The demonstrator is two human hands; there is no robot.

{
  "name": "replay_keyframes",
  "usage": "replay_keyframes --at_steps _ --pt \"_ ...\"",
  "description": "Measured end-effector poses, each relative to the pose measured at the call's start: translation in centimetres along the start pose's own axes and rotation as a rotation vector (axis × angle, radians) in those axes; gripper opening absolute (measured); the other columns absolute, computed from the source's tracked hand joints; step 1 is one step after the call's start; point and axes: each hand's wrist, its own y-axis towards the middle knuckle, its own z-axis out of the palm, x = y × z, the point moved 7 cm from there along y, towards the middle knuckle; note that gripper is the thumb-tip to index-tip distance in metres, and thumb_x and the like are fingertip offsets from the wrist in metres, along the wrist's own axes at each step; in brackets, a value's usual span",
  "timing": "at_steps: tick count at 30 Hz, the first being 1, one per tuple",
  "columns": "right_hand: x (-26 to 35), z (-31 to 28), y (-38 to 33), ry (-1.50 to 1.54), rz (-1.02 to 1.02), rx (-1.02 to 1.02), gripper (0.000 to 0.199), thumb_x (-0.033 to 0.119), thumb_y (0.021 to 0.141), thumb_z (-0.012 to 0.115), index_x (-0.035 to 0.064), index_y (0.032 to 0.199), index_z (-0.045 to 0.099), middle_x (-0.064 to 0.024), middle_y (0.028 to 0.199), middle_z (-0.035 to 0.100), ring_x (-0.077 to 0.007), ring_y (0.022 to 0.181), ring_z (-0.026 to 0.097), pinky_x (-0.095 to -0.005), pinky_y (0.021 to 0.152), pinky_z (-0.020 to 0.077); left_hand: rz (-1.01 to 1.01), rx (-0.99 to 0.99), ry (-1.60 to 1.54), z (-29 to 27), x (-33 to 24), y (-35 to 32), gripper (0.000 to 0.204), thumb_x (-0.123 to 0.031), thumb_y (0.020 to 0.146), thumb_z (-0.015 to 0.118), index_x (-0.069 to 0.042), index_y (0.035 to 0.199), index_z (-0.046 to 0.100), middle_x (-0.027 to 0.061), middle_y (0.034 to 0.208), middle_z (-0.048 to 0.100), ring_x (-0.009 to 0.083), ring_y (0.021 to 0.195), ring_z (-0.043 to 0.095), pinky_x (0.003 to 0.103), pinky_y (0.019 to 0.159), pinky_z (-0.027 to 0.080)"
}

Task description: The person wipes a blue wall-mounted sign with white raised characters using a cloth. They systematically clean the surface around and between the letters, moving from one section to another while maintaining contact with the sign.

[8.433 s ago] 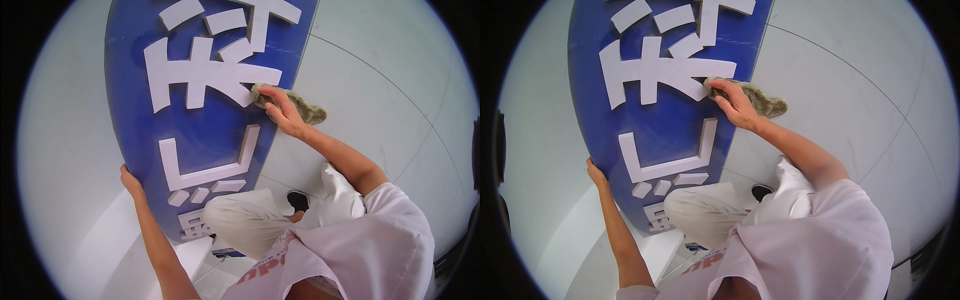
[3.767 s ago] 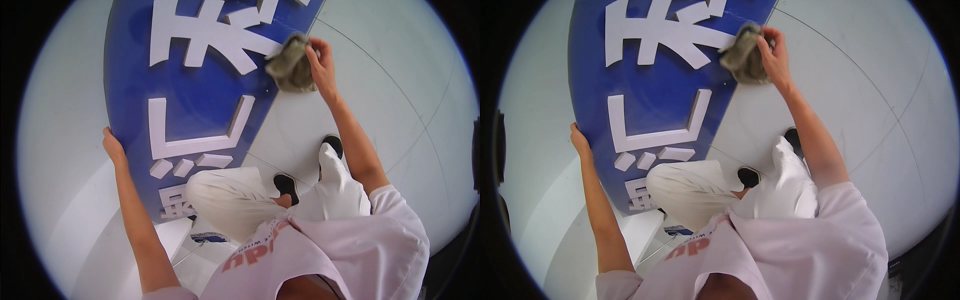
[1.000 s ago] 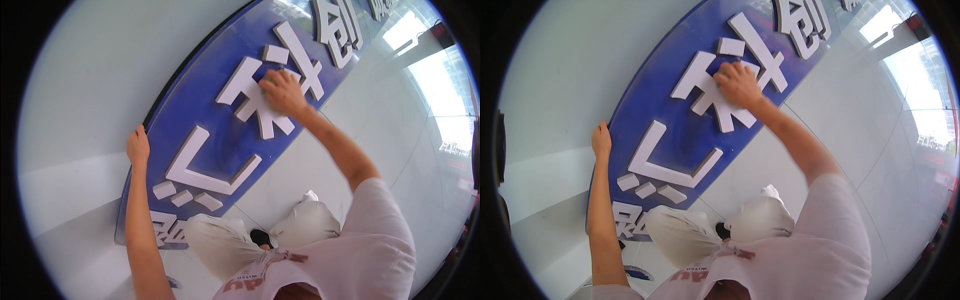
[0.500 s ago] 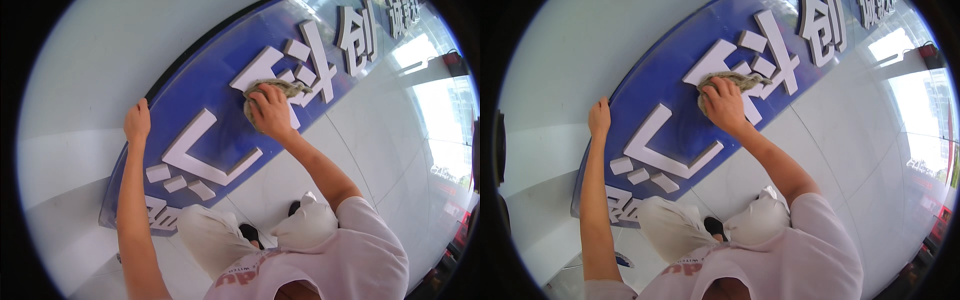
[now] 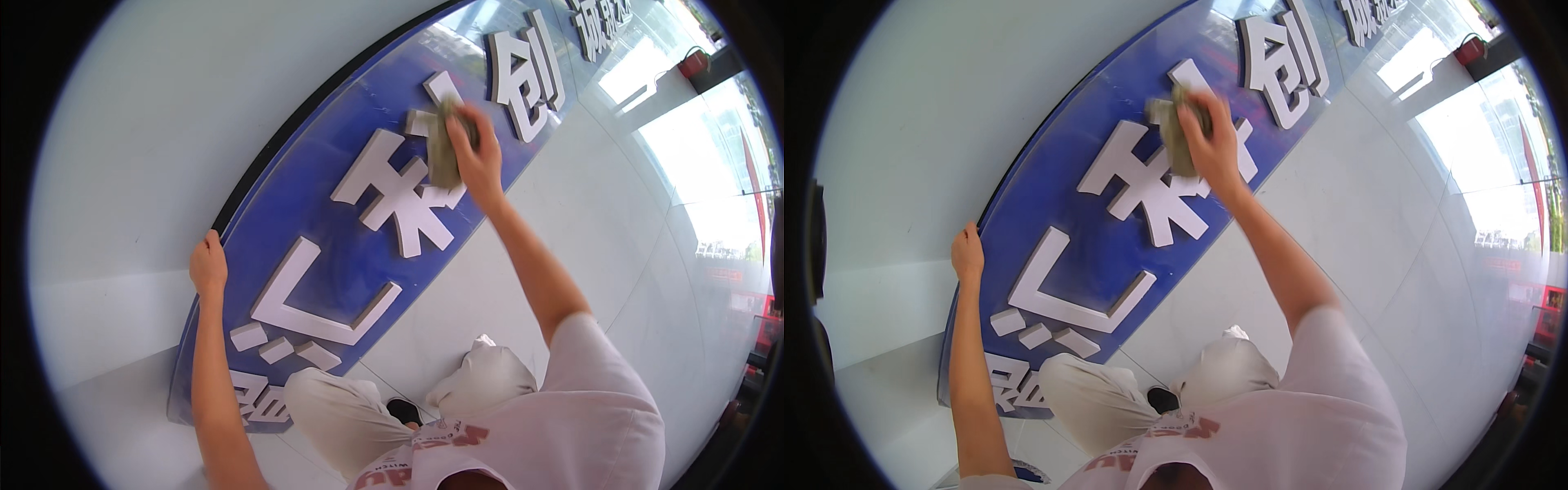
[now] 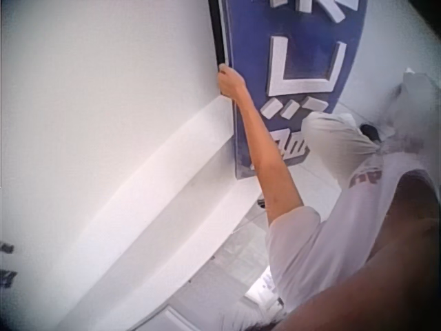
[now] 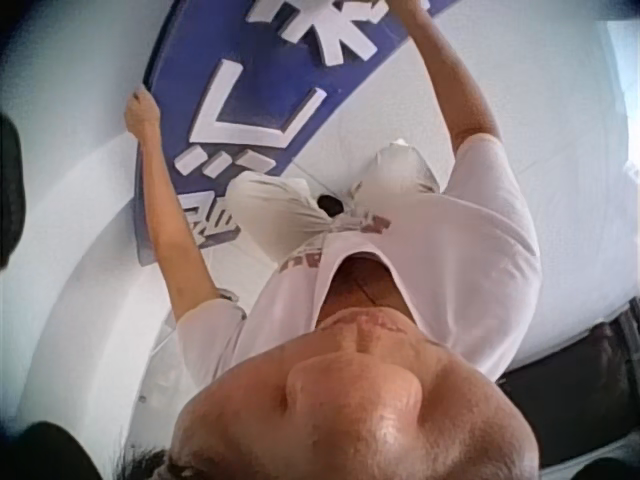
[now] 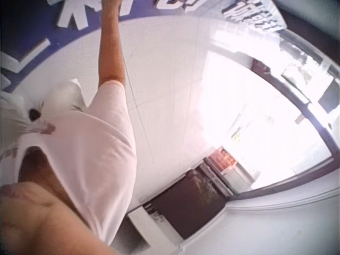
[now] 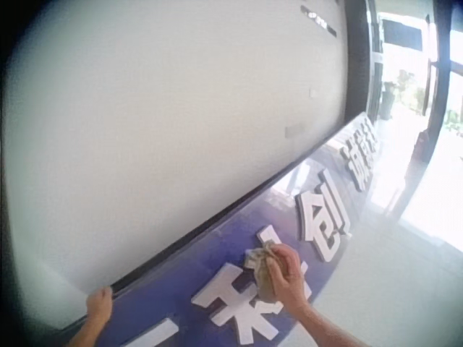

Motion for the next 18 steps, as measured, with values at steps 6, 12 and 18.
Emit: replay_keyframes --at_steps 6,12,18 --pt "-7.3 1.8 4.9 -0.521 -0.542 -0.107 0.048 0.001 0.085 0.063 0.0154 0.130 0.058 -0.0192 0.137 0.048 -0.0407 0.127 0.044 -0.0475 0.108 0.0351 -0.006 0.025 0.012 0.4 0.5 0.9 0.059 -0.045 0.096 0.037 0.003 0.098 0.072 0.0240 0.102 0.070 0.0410 0.099 0.064 0.044 0.087 0.048" --pt "-16.4 -6.2 -4.5 -0.611 -0.183 -0.192 0.063 -0.012 0.074 0.057 0.0175 0.130 0.059 -0.0221 0.136 0.048 -0.0430 0.124 0.046 -0.0473 0.106 0.0391 0.039 0.048 0.038 1.2 2.1 1.6 0.058 -0.044 0.096 0.039 0.004 0.095 0.071 0.0238 0.095 0.070 0.0401 0.092 0.065 0.044 0.083 0.048" --pt "-24.8 -17.3 -17.2 -0.661 0.187 0.170 0.033 0.006 0.089 0.061 0.0126 0.122 0.063 -0.0152 0.122 0.059 -0.0345 0.117 0.056 -0.0419 0.101 0.0458 0.023 -0.023 0.002 0.1 1.2 1.1 0.057 -0.041 0.097 0.038 0.006 0.093 0.069 0.0244 0.090 0.069 0.0403 0.088 0.065 0.044 0.080 0.048"
